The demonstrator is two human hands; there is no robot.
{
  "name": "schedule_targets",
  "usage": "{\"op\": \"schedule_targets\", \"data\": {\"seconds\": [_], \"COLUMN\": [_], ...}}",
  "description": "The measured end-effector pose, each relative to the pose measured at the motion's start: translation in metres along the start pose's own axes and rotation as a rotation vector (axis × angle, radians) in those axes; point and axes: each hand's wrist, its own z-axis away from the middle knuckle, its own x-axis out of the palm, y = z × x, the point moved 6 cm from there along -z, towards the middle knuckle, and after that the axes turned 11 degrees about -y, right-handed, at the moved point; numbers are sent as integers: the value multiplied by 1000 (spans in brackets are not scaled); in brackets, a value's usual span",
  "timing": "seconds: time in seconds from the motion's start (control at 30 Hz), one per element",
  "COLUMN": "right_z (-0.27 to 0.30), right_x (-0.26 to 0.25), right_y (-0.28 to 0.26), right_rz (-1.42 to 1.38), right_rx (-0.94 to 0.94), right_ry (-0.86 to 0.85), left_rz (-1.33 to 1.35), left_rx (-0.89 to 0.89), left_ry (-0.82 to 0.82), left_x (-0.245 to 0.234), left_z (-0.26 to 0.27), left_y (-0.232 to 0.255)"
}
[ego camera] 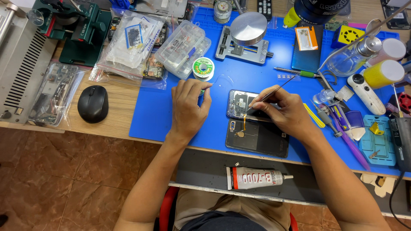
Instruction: The person applies adhesive to the frame of a disassembled smartphone and places a small metal component onto the screen assembly. They then connect a ribbon cable to the motherboard and reattach the screen to the phone body.
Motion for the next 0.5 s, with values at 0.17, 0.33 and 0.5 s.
{"op": "schedule_targets", "data": {"seconds": [0.17,0.33,0.5], "right_z": [1,1,1], "right_x": [-1,0,2], "right_y": [0,-2,-3], "right_rz": [-2,-29,33], "right_rx": [1,-5,-9], "right_ry": [1,5,-9], "left_rz": [7,12,4], "left_rx": [-3,-7,-7], "left_ry": [-1,-9,-8], "left_x": [0,1,0], "left_z": [0,0,0], "left_y": [0,0,0]}}
